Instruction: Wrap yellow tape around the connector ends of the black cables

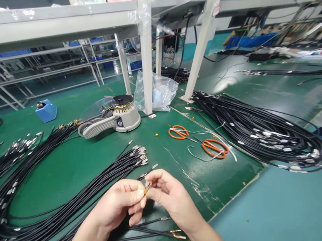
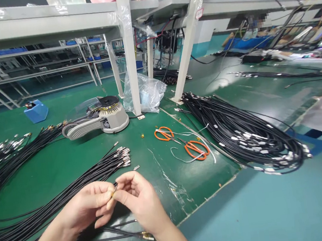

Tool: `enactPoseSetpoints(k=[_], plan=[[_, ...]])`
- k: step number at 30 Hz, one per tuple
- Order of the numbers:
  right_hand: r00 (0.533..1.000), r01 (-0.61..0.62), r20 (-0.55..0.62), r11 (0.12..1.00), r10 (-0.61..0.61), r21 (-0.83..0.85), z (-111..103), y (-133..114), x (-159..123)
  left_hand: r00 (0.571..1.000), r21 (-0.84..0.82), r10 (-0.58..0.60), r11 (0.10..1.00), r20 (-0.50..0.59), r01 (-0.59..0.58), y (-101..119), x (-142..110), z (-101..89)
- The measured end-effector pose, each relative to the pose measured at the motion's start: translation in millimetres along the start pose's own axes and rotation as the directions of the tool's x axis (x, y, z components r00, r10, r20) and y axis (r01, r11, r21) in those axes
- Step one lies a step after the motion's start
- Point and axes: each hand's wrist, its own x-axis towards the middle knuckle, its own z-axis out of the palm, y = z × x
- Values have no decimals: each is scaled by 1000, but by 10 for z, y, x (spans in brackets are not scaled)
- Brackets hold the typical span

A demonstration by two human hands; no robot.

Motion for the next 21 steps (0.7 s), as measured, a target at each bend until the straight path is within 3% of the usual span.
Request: enactPoseSetpoints(k=[5, 8, 11, 14, 16, 21], plan=[[965, 248, 118, 959, -233, -135, -85, 46, 27, 991, 89, -128, 988, 49, 123, 19, -25, 6], [972, 213, 134, 962, -191, -172, -226, -6, 34, 998, 275, -32, 960, -53, 45, 10, -13, 59], [988, 102, 134, 969, -73, -226, -392, -119, 11, 957, 622, 212, 781, -198, -44, -11, -3, 167], [991, 109, 115, 924, -72, -366, -478, -193, -27, 896, 841, 402, 537, -189, -64, -44, -6, 250], [991, 122, 104, 885, -84, -450, -480, -190, -48, 890, 887, 430, 457, -153, -68, -67, -5, 266], [994, 103, 72, 873, -78, -477, -453, -117, -127, 912, 926, 406, 362, -53, -108, -133, 27, 280]])
